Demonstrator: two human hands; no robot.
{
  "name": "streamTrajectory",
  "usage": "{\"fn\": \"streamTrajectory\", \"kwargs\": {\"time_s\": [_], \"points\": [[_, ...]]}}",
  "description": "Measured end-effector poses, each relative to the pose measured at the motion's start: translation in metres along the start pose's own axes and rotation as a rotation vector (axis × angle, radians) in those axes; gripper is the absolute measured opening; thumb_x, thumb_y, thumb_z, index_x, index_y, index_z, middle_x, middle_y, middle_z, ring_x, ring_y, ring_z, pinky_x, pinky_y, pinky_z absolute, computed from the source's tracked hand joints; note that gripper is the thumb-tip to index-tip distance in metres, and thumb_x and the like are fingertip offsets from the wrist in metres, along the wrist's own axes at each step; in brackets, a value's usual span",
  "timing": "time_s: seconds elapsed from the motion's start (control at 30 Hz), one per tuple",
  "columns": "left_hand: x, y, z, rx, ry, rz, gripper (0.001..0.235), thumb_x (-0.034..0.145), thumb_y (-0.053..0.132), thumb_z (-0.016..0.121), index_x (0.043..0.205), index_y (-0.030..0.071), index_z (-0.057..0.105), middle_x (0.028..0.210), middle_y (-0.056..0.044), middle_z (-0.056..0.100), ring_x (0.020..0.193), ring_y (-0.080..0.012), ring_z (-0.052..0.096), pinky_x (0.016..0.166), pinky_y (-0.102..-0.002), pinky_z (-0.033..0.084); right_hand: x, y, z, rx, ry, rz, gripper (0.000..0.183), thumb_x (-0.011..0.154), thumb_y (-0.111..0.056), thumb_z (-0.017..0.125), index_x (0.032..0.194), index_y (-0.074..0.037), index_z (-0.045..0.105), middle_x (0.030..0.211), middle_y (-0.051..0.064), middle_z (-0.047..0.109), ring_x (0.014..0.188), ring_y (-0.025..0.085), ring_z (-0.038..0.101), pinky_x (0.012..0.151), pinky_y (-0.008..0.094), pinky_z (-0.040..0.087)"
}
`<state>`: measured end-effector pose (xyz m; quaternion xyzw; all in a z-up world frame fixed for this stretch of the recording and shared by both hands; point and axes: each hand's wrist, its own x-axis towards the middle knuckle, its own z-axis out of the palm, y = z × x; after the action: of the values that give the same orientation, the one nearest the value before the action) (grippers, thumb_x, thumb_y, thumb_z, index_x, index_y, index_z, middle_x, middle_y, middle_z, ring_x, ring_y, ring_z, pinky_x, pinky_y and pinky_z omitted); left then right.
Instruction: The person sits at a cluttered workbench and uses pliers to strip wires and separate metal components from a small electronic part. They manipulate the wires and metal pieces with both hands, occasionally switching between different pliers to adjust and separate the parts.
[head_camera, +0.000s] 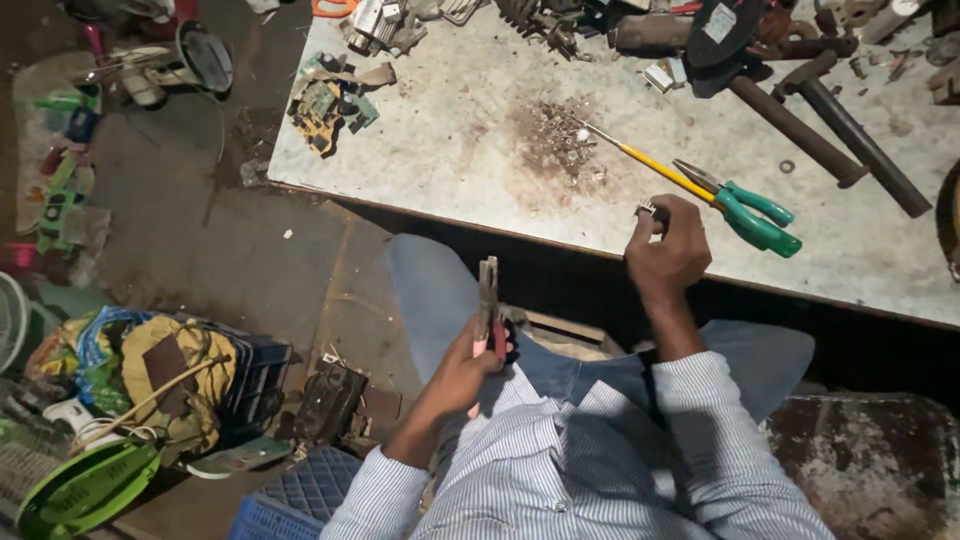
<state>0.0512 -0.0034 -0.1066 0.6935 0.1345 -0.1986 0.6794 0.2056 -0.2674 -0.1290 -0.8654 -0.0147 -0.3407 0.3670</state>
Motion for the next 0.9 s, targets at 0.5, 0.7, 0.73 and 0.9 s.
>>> {"fn": "streamTrajectory", "kwargs": {"time_s": [0.5,0.7,0.73,0.9], "points": [[0.000,0.031,-0.014,-0.256,-0.153,-0.092,0.072,0.072,-0.002,0.049,0.143,0.003,0.045,0.120,-0.012,0.060,0.113,-0.0263,0.064,0.089,-0.038,0.057,-0.002,-0.003,0.000,-0.071,0.072,-0.078,0.024,0.089,0.006,0.075,0.109,-0.004,0.065,0.103,0.013,0.068,0.083,0.028,0.069,0.072,0.037,0.056],[-0.003,0.021,-0.023,-0.284,-0.142,-0.091,0.068,0.071,-0.002,0.049,0.139,-0.001,0.046,0.121,-0.015,0.060,0.113,-0.0292,0.066,0.086,-0.040,0.060,-0.004,-0.001,0.002,-0.063,0.053,-0.043,0.023,0.090,0.005,0.076,0.109,-0.003,0.065,0.104,0.012,0.068,0.081,0.025,0.068,0.070,0.035,0.056],[-0.002,0.019,-0.025,-0.290,-0.149,-0.104,0.068,0.071,-0.002,0.050,0.139,-0.001,0.045,0.120,-0.015,0.060,0.112,-0.0290,0.066,0.086,-0.040,0.060,-0.004,0.001,0.003,-0.061,0.054,-0.047,0.023,0.090,0.006,0.076,0.109,-0.003,0.065,0.104,0.012,0.068,0.081,0.025,0.068,0.070,0.035,0.056],[0.001,0.015,-0.027,-0.286,-0.215,-0.094,0.070,0.071,0.000,0.050,0.140,-0.001,0.045,0.120,-0.017,0.061,0.111,-0.0303,0.068,0.087,-0.041,0.062,-0.005,0.001,0.004,-0.045,0.046,-0.027,0.022,0.091,0.007,0.075,0.108,-0.003,0.065,0.103,0.012,0.068,0.079,0.024,0.068,0.068,0.033,0.056]]}}
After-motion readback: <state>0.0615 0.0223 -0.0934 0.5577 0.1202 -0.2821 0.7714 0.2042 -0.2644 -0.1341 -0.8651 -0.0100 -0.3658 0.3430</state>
